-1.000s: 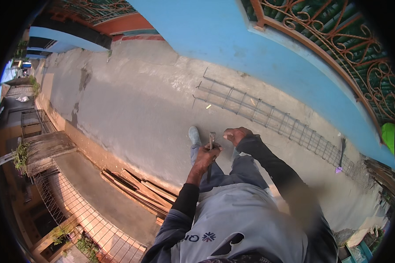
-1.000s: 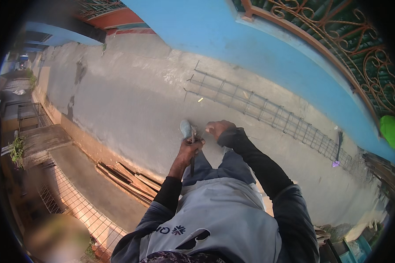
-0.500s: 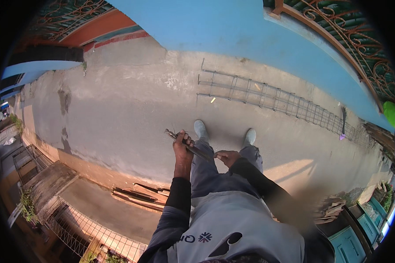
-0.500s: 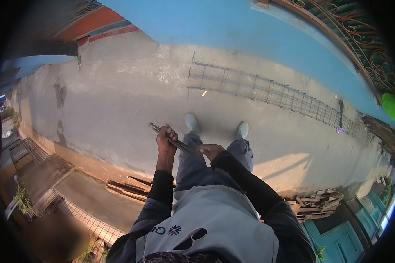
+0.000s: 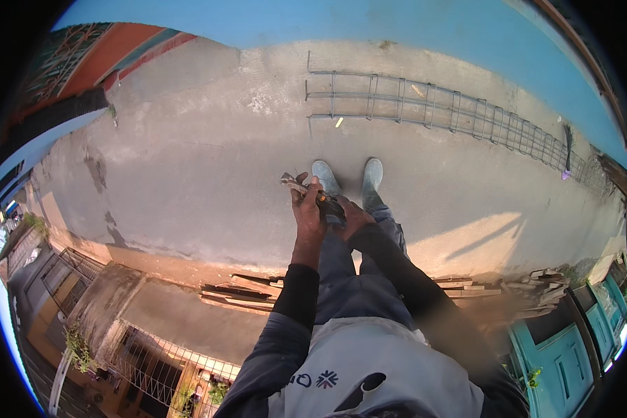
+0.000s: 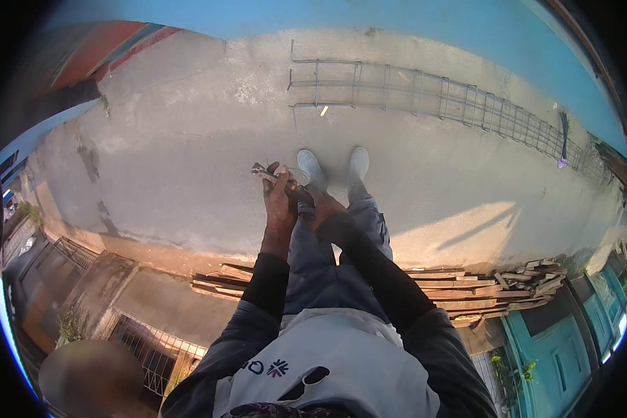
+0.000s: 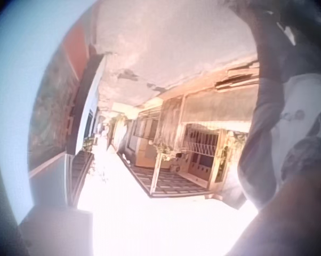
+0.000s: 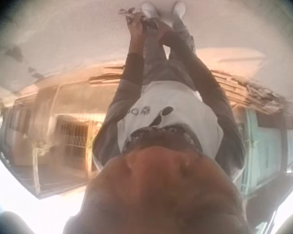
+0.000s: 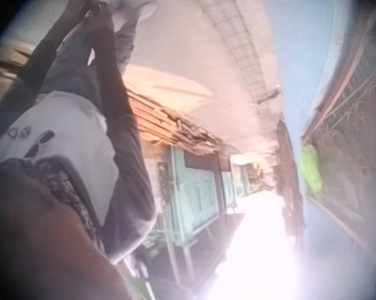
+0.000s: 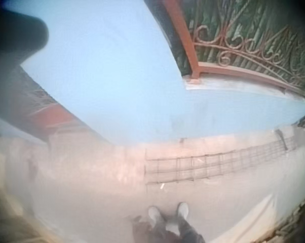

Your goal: The person uses pliers to bend and secure wire ties on a rebar cage laid on a concrete floor. They move along the cage, repeatedly twisting wire ties at intersections to fasten the structure.

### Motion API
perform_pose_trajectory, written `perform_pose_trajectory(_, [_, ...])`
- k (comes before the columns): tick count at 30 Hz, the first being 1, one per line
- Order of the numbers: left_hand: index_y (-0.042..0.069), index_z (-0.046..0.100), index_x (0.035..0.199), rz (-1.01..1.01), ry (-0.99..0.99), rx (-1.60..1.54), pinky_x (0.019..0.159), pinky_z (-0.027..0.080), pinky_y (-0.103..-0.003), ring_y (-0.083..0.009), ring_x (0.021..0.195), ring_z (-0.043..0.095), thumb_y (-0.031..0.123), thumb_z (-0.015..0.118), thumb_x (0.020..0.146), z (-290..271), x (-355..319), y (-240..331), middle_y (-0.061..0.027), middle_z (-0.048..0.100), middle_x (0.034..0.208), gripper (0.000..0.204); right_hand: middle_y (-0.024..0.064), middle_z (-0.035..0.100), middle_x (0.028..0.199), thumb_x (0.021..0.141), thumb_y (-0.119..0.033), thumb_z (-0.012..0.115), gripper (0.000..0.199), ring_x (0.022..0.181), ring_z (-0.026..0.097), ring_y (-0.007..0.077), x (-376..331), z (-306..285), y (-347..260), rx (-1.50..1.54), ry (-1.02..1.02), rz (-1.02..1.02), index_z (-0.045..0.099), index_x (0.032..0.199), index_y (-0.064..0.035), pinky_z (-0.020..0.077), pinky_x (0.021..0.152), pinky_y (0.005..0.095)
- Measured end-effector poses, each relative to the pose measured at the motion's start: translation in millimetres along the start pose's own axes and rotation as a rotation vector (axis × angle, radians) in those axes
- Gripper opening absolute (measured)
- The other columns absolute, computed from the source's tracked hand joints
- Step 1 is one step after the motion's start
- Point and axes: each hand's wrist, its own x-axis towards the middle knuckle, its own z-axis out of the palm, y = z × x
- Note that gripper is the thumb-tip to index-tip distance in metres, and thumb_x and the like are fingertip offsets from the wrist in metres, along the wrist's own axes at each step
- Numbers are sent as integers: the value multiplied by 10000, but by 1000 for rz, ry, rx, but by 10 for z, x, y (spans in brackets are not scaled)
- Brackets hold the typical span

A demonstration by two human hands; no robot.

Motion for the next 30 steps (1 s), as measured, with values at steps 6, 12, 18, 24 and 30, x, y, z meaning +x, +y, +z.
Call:
perform_pose_trajectory(6, [44,473,1213,-73,-1,153,757,461,-303,-156,874,530,449,504,974,-219,110,-427,-51,533,967,471,108,681,811,803,-236,719,734,707,690,233,166,-140,267,419,-342,177,361,1434,-126,549,627,356])
perform_pose_trajectory(12, [6,448,1280,-260,-209,134,889,440,-346,-202,1004,538,541,399,983,-141,167,-448,-97,543,1098,614,70,636,997,911,-81,609,659,821,664,171,140,-199,657,1113,-488,396,312,1483,-219,579,708,320])
perform_pose_trajectory(18, [-61,429,1321,-40,-363,502,918,480,-382,-278,1092,578,429,287,1032,171,-63,-396,-177,568,1239,586,14,585,735,912,-147,597,621,601,562,114,-38,-167,775,916,-313,222,353,1470,-267,487,561,298])
perform_pose_trajectory(24, [-102,623,1014,226,-31,1184,729,534,-481,-408,835,656,351,346,1008,251,-59,-477,-292,651,903,531,173,640,1129,863,-216,630,640,949,656,298,19,261,686,404,129,78,372,1446,-281,516,825,383])
perform_pose_trajectory(30, [-19,650,953,299,71,1876,751,494,-552,-447,887,633,376,328,1004,554,-232,13,-256,660,933,513,202,634,1141,863,-198,591,608,1038,627,348,-105,-307,-15,472,-44,315,393,1434,-266,496,868,386])
